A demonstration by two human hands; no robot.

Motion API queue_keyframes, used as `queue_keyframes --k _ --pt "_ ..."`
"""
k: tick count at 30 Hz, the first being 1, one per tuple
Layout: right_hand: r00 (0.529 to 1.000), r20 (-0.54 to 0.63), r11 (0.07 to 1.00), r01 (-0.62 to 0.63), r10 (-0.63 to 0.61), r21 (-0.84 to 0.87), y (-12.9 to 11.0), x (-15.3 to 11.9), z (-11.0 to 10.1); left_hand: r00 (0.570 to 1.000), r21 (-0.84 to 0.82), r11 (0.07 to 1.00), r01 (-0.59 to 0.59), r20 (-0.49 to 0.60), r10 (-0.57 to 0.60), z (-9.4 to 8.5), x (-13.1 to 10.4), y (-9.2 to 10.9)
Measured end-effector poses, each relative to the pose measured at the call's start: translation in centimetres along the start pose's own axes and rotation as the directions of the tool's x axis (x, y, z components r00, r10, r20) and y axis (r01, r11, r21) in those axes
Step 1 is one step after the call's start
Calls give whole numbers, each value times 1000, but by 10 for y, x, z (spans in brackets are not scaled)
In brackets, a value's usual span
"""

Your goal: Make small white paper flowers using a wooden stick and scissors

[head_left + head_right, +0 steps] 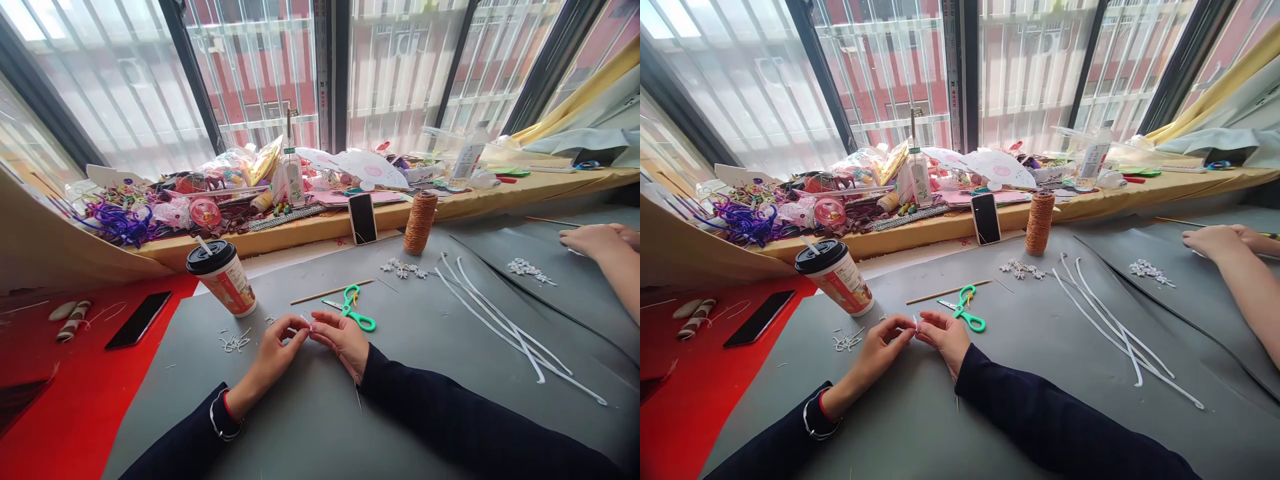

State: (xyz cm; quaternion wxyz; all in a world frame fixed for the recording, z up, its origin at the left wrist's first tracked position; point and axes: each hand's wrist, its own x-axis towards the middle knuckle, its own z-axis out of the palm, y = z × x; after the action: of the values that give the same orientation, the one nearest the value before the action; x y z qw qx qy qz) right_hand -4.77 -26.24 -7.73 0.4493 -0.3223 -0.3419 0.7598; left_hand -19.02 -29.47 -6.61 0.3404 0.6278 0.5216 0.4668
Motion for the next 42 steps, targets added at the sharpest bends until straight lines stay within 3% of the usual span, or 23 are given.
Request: queue_keyframes --k 4,10,15,25,35,42 --pt "1000 28 1000 -13 13 15 -1 0 -1 1000 -36 999 15 -15 -16 1 -1 3" --pt "998 45 994 54 -49 -97 -1 0 -1 978 -248 950 189 -36 -204 2 1 3" --pt "993 28 977 120 -117 -176 2 1 -2 952 -287 911 295 5 -307 3 1 2" --pt "994 110 988 22 -5 -152 4 2 -2 964 -213 948 237 -66 -256 2 1 1" --pt "991 129 972 69 -40 -224 1 5 -4 984 -161 971 179 54 -172 -1 2 -1" --pt "986 129 933 141 -103 -330 3 8 -8 979 -135 970 201 54 -196 -1 2 0"
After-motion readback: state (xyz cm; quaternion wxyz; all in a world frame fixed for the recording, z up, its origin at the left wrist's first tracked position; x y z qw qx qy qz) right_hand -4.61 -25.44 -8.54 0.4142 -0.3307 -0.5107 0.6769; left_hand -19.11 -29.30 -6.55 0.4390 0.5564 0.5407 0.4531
